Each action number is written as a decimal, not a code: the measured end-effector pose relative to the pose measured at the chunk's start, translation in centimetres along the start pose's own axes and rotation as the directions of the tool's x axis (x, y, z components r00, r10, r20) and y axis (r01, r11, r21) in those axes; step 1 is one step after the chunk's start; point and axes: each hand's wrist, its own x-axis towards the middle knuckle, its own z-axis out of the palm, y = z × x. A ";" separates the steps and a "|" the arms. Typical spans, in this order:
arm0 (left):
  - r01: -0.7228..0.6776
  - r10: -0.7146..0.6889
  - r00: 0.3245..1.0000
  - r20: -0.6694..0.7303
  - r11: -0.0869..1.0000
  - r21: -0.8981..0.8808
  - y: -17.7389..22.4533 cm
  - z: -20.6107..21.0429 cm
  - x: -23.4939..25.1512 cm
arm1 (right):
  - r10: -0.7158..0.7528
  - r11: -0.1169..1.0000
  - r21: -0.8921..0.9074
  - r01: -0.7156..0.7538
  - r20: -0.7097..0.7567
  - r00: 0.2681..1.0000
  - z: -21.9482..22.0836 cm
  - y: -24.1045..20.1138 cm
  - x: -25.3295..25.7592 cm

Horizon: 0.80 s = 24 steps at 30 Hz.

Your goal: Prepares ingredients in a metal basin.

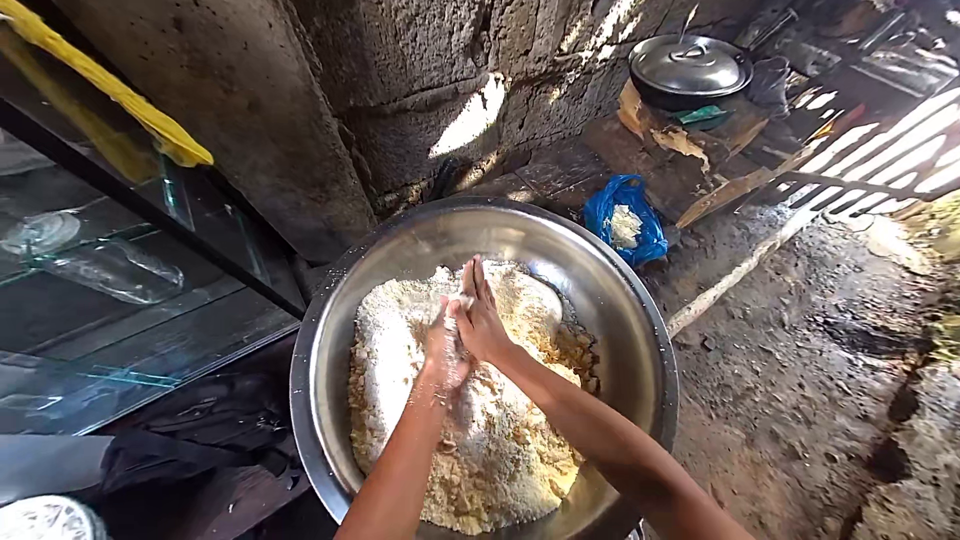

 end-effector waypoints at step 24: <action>-0.202 0.198 0.975 -0.101 0.979 -0.030 3.1 -3.7 4.3 | 0.275 0.928 -0.294 -0.231 0.118 0.954 -2.0 12.5 8.4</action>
